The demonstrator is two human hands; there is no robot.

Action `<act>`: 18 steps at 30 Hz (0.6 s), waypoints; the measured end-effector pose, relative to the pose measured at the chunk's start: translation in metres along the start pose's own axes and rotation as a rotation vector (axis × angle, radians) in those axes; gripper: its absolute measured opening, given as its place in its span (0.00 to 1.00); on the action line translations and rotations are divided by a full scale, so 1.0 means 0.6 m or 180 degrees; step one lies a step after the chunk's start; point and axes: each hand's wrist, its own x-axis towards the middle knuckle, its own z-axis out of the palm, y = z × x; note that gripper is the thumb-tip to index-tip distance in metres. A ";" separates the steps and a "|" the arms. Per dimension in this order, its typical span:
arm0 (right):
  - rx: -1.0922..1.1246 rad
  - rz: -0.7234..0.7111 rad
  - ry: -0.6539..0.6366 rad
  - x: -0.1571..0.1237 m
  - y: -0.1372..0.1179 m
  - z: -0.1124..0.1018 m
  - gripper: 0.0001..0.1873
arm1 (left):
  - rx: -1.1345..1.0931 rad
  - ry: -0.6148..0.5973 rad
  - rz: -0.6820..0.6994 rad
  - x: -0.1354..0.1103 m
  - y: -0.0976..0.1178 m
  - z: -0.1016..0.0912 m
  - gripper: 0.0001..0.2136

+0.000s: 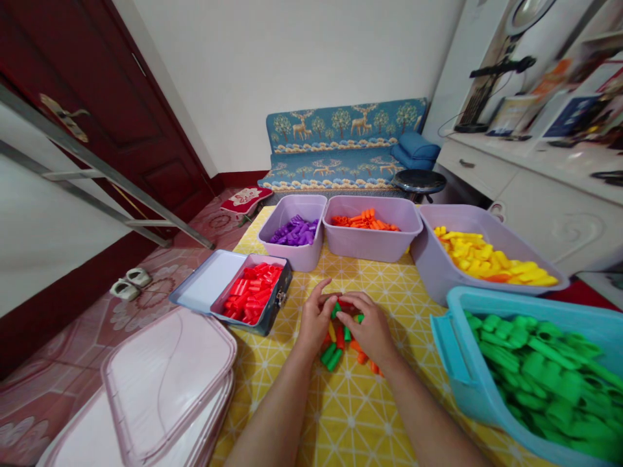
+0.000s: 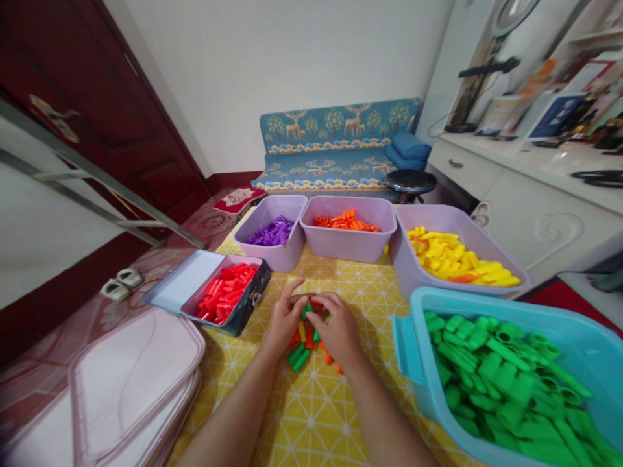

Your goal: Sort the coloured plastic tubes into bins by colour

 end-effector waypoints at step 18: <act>0.1613 0.0076 0.2470 0.018 -0.102 -0.073 0.10 | 0.1018 0.0011 0.0592 -0.012 0.003 0.009 0.14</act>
